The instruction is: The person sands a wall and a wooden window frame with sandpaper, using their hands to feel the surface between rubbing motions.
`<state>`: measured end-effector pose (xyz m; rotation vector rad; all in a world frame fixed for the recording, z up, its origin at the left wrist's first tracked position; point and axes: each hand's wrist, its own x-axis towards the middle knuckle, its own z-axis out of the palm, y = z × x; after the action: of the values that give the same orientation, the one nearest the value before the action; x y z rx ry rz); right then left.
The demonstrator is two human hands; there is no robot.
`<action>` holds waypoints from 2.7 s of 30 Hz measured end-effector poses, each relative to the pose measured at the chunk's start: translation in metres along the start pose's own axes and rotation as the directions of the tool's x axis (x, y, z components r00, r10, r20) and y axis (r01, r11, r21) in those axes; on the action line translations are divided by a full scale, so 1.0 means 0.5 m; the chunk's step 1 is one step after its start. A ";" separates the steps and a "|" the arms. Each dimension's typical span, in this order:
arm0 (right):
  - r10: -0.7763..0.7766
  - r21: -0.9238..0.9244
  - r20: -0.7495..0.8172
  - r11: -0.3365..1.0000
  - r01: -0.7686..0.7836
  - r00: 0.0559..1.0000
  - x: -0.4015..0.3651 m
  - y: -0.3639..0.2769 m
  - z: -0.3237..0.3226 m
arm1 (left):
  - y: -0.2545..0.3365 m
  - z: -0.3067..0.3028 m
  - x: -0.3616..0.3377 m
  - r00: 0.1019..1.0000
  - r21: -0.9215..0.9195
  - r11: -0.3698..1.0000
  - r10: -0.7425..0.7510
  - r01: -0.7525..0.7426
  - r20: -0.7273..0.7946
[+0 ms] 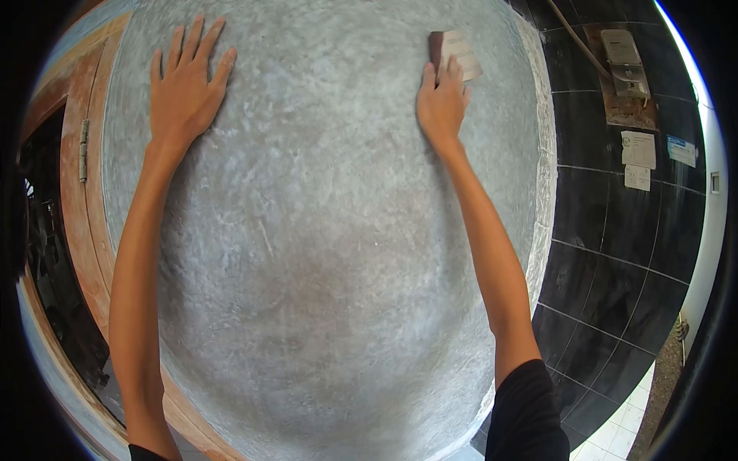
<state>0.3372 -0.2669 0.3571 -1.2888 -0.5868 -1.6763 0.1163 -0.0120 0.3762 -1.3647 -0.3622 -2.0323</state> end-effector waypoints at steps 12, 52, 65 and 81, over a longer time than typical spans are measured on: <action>0.212 0.049 0.067 0.975 -0.216 0.975 -0.223 0.053 -0.101 | 0.044 -0.165 -0.081 0.961 -0.239 0.966 -0.026 0.095 0.277; 0.847 -0.194 -0.070 0.506 -0.840 0.527 -0.995 -0.051 -0.368 | 0.142 -0.339 -0.509 0.823 -0.250 0.955 0.267 -0.157 0.501; 0.924 0.053 -0.315 0.245 -0.968 0.217 -1.041 0.098 -0.368 | 0.179 -0.338 -0.537 0.808 -0.282 0.946 0.291 -0.162 0.512; 0.930 0.113 -0.357 0.136 -0.984 0.087 -1.121 0.293 -0.444 | 0.298 -0.342 -0.543 0.682 -0.316 0.902 0.430 -0.294 0.592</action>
<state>0.3760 -0.3056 -0.2608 -0.9855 0.6466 -0.6708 0.1565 -0.1197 0.0414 -2.0766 -0.1548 -1.2302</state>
